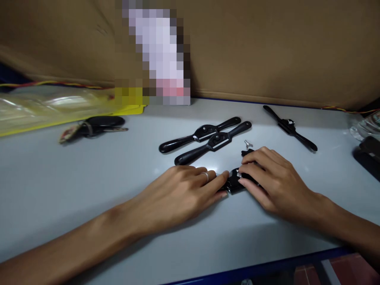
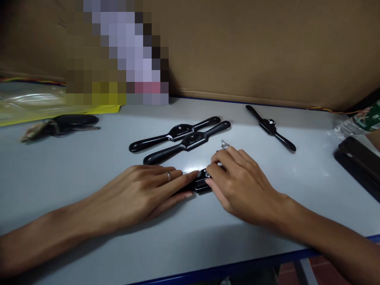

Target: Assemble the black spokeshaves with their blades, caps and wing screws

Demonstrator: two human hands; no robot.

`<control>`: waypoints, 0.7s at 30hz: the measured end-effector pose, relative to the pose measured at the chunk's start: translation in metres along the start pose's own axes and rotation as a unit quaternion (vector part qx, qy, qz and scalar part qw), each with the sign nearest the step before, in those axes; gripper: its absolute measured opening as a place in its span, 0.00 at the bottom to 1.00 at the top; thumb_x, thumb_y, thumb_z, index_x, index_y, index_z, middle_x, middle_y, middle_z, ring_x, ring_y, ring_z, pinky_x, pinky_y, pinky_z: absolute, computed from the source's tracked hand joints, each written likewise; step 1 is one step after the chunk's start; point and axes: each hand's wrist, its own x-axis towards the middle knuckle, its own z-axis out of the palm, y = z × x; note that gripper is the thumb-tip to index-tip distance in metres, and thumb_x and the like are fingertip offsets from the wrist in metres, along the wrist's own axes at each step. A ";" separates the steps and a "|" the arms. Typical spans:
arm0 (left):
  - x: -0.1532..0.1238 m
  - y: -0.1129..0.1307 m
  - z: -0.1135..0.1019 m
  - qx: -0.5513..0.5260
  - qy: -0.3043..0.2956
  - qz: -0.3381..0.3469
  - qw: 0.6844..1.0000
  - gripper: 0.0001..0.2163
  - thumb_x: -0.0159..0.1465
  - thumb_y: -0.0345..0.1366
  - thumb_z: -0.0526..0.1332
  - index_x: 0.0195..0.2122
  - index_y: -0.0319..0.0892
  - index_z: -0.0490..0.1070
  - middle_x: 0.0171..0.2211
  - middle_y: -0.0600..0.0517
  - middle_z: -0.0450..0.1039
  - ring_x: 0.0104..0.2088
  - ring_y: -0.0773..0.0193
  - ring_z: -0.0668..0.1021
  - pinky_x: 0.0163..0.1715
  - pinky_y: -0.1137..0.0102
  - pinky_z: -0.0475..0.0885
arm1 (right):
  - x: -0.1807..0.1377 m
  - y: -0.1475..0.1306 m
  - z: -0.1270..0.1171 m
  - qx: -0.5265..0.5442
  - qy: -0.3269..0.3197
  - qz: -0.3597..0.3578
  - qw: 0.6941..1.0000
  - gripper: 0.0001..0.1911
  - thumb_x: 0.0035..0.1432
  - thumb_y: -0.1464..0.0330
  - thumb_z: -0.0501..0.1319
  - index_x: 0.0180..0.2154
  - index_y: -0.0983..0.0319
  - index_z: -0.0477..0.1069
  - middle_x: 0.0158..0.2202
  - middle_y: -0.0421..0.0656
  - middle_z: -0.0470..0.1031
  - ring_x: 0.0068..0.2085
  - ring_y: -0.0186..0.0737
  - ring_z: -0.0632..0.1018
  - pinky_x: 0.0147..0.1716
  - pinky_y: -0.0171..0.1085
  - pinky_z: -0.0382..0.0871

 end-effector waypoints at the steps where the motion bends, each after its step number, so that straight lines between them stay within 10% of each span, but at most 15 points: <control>1: -0.001 0.000 0.001 0.001 0.004 0.002 1.000 0.15 0.77 0.38 0.48 0.50 0.36 0.70 0.27 0.51 0.78 0.22 0.63 0.78 0.21 0.68 0.69 | 0.000 -0.003 0.002 -0.013 0.007 -0.004 1.000 0.10 0.67 0.74 0.56 0.39 0.67 0.76 0.41 0.53 0.78 0.40 0.48 0.74 0.39 0.46 0.70; 21: -0.003 0.001 0.002 -0.004 -0.013 -0.009 1.000 0.14 0.77 0.38 0.48 0.52 0.36 0.69 0.24 0.54 0.76 0.19 0.63 0.76 0.18 0.67 0.64 | -0.001 0.002 -0.001 -0.069 0.016 -0.017 0.997 0.15 0.59 0.83 0.54 0.38 0.67 0.78 0.50 0.59 0.77 0.53 0.58 0.73 0.46 0.52 0.71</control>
